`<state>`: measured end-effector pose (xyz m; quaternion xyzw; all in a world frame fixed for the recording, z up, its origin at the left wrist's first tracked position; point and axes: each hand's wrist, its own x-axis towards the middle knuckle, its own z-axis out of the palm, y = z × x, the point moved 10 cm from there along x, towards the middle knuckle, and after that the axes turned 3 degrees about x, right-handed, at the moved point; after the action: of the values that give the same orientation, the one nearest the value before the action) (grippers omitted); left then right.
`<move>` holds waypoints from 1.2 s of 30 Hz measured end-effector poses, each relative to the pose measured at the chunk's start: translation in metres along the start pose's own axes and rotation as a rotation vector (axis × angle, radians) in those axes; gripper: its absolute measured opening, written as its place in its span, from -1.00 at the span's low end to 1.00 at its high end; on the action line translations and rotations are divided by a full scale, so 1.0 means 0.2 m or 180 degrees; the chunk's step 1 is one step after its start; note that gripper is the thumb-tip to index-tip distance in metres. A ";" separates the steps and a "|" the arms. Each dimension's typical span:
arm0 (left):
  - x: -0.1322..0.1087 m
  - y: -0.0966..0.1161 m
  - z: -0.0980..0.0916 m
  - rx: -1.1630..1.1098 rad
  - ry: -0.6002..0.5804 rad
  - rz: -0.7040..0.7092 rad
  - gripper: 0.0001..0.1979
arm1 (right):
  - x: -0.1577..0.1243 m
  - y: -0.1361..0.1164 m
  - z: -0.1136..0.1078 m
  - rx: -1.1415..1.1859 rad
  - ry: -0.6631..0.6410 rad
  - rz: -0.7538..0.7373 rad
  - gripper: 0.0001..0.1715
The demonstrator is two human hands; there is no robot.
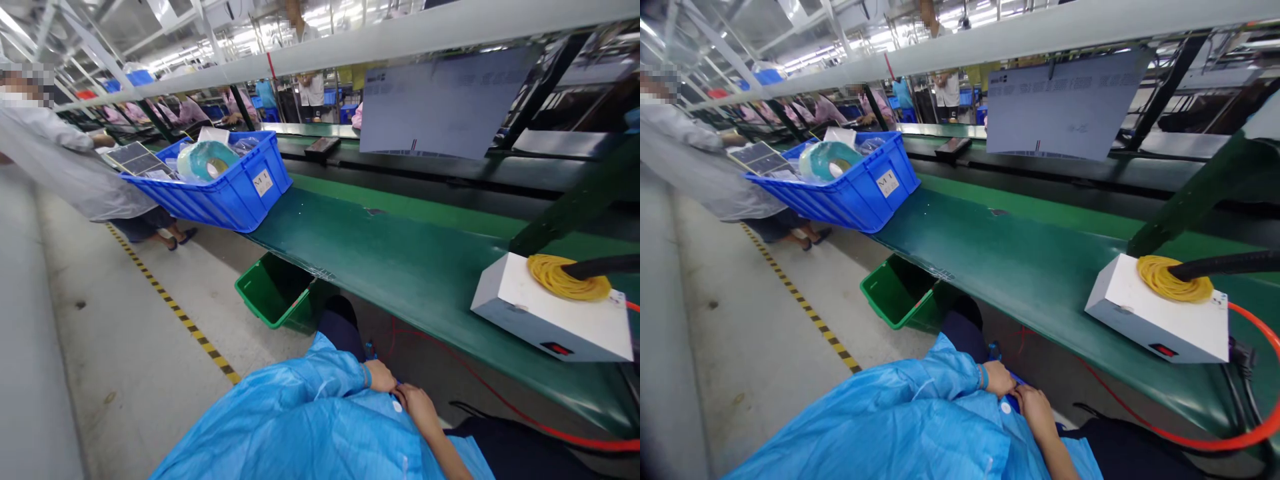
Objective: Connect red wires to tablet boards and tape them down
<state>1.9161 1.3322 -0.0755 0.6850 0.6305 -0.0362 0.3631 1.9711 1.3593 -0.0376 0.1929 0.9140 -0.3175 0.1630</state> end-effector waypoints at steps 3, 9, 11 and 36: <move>-0.03 -0.01 0.04 0.0299 -0.0344 -0.0095 -0.74 | 0.02 0.00 0.02 0.0068 -0.0048 -0.0005 -0.45; -0.04 -0.02 0.01 0.0554 -0.0387 -0.0097 -0.69 | 0.06 0.02 0.05 0.0134 -0.0049 0.0100 -0.49; -0.02 -0.04 0.01 0.0547 -0.0330 -0.0081 -0.71 | 0.06 0.02 0.04 0.0147 -0.0019 0.0117 -0.50; 0.12 -0.19 0.13 0.0107 0.0130 -0.0238 -0.73 | 0.06 0.03 0.02 0.0160 -0.0057 0.0169 -0.55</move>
<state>1.8979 1.3364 -0.1242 0.6677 0.6622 -0.0464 0.3370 1.9633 1.3638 -0.0482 0.2183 0.8988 -0.3375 0.1746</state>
